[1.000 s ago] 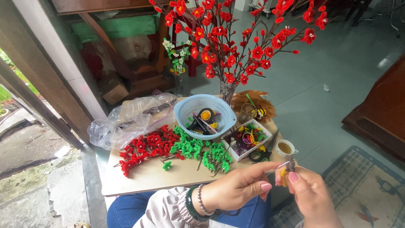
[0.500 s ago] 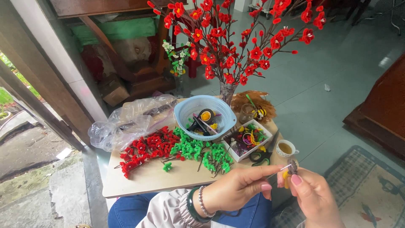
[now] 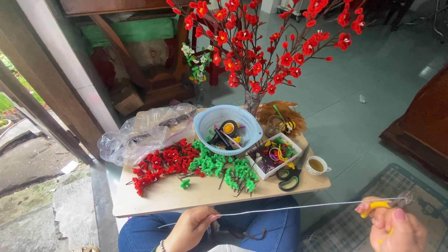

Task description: Decorating a decorative flower branch by manually attaching small red and green flowers using thin wire.

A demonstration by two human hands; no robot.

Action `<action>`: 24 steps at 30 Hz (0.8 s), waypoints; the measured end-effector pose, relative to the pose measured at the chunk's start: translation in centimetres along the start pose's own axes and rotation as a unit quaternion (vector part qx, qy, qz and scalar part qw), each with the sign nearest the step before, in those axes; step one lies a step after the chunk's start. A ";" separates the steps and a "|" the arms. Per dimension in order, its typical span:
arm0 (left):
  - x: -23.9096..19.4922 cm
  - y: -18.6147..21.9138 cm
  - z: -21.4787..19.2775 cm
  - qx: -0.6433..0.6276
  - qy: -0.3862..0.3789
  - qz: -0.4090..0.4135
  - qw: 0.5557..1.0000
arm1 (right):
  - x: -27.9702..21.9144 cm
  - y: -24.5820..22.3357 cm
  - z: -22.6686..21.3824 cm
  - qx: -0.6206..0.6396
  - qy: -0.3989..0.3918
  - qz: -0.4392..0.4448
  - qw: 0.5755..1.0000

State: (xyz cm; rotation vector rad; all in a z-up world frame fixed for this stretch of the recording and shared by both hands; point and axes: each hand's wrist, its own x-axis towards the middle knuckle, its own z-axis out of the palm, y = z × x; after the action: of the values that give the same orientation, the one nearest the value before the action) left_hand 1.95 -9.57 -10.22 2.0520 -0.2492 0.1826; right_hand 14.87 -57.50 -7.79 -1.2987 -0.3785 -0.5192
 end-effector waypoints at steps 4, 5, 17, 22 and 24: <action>-0.1 -1.3 0.3 0.052 0.032 0.039 0.997 | -0.3 -1.3 3.4 -0.090 0.078 0.074 0.990; 0.1 -1.9 0.5 0.096 0.081 0.056 0.991 | -0.2 -0.9 3.6 -0.074 0.054 0.024 0.995; 1.0 -0.9 -0.1 0.157 0.144 0.044 0.976 | -0.7 2.7 2.8 -0.086 -0.006 0.007 0.996; 1.9 0.7 -1.2 0.161 0.175 0.032 0.971 | -2.7 6.6 4.4 -0.100 0.096 0.155 0.978; 2.4 1.0 -1.7 0.203 0.194 0.050 0.958 | -4.8 5.3 7.8 -0.437 -0.027 0.307 0.845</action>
State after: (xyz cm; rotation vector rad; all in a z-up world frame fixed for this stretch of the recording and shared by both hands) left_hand 4.02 -8.80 -8.01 2.3519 -0.0722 0.7431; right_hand 14.04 -48.24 -12.81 -2.2067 0.2977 -0.0747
